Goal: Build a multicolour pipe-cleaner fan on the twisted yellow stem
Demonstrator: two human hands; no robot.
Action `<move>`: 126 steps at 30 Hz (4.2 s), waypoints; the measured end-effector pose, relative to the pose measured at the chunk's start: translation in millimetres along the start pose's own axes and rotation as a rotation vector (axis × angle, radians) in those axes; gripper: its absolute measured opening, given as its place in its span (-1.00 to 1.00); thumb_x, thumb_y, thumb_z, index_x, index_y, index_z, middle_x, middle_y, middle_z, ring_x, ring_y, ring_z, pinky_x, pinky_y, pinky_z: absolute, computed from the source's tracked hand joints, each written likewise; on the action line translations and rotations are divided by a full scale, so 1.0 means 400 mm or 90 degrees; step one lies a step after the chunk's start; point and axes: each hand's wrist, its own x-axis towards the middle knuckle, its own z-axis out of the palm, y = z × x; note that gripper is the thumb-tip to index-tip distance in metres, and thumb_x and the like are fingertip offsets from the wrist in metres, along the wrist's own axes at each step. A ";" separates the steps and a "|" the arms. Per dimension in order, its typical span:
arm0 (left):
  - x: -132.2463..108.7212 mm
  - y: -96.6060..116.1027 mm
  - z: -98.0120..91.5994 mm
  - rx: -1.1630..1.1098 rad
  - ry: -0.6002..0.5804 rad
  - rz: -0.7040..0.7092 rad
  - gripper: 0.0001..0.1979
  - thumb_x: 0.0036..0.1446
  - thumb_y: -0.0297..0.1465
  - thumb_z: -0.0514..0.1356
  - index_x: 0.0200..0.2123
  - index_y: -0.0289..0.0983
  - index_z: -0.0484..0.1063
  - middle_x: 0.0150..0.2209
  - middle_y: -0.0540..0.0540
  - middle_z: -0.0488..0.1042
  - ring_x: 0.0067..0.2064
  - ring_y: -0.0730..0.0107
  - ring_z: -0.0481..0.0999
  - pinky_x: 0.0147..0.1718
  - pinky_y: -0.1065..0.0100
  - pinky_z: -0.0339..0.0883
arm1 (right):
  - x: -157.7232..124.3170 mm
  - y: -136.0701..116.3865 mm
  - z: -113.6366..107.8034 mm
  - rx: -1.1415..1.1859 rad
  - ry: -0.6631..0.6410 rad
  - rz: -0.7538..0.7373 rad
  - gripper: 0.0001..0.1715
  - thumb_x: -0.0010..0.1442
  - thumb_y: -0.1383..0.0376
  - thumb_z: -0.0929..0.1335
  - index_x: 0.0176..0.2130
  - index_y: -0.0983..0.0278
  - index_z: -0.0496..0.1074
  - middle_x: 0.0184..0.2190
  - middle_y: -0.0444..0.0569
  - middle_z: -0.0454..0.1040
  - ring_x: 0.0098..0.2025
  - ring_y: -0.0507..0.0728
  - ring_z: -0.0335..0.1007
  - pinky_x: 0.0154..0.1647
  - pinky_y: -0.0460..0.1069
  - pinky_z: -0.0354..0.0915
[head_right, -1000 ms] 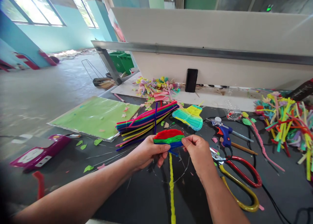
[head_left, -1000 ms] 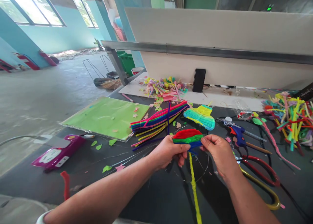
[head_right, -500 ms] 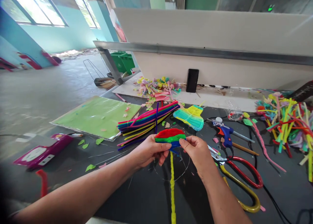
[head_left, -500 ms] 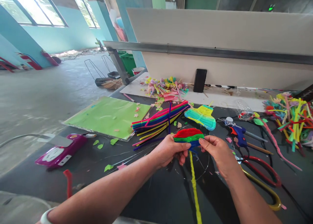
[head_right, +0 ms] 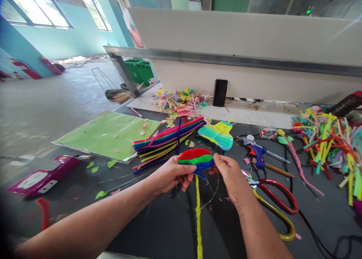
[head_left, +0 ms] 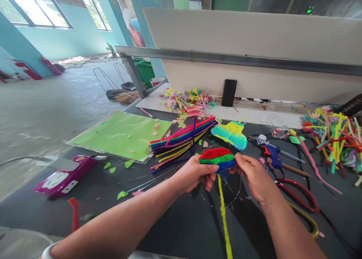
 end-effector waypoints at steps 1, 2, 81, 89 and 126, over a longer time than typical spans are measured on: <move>0.000 0.000 -0.002 0.001 0.000 0.002 -0.71 -0.09 -0.29 0.32 -0.39 -0.42 0.42 -0.63 -0.03 0.39 -0.69 0.47 0.37 -0.73 0.43 0.30 | 0.002 0.001 -0.005 0.011 0.026 -0.001 -0.55 0.05 -0.04 0.34 -0.39 0.31 0.49 -0.50 -0.03 0.48 -0.43 0.12 0.37 -0.31 0.02 0.29; 0.000 0.000 -0.004 0.003 0.001 0.005 -0.71 -0.09 -0.29 0.32 -0.38 -0.42 0.43 -0.62 -0.03 0.39 -0.69 0.47 0.37 -0.73 0.43 0.30 | 0.003 0.001 -0.009 0.015 0.046 -0.002 -0.53 0.05 -0.05 0.33 -0.39 0.30 0.50 -0.48 -0.01 0.50 -0.42 0.13 0.38 -0.30 0.03 0.30; 0.027 -0.004 -0.049 -0.013 0.049 0.033 -0.72 -0.04 -0.36 0.32 -0.28 -0.38 0.38 -0.43 -0.14 0.54 -0.44 0.42 0.55 -0.39 0.40 0.47 | 0.012 0.017 0.004 0.051 0.074 0.020 -0.67 -0.06 0.08 0.45 -0.41 0.30 0.51 -0.52 -0.09 0.51 -0.56 0.02 0.38 -0.48 -0.07 0.34; 0.032 -0.022 -0.035 -0.028 0.060 0.081 -0.64 -0.05 -0.31 0.33 -0.22 -0.36 0.34 -0.46 -0.08 0.50 -0.50 0.45 0.52 -0.48 0.43 0.43 | 0.019 0.034 0.007 0.039 0.054 0.027 -0.62 -0.04 0.04 0.43 -0.34 0.30 0.51 -0.48 -0.06 0.53 -0.52 0.06 0.41 -0.41 -0.01 0.36; 0.014 -0.018 -0.020 -0.121 0.035 0.107 -0.68 -0.06 -0.36 0.33 -0.24 -0.34 0.35 -0.37 -0.12 0.52 -0.35 0.36 0.55 -0.23 0.24 0.43 | -0.035 0.023 0.069 -0.831 0.212 -0.495 -0.81 0.17 0.37 0.30 -0.47 0.22 0.40 -0.52 -0.09 0.44 -0.34 0.12 0.26 -0.18 0.10 -0.09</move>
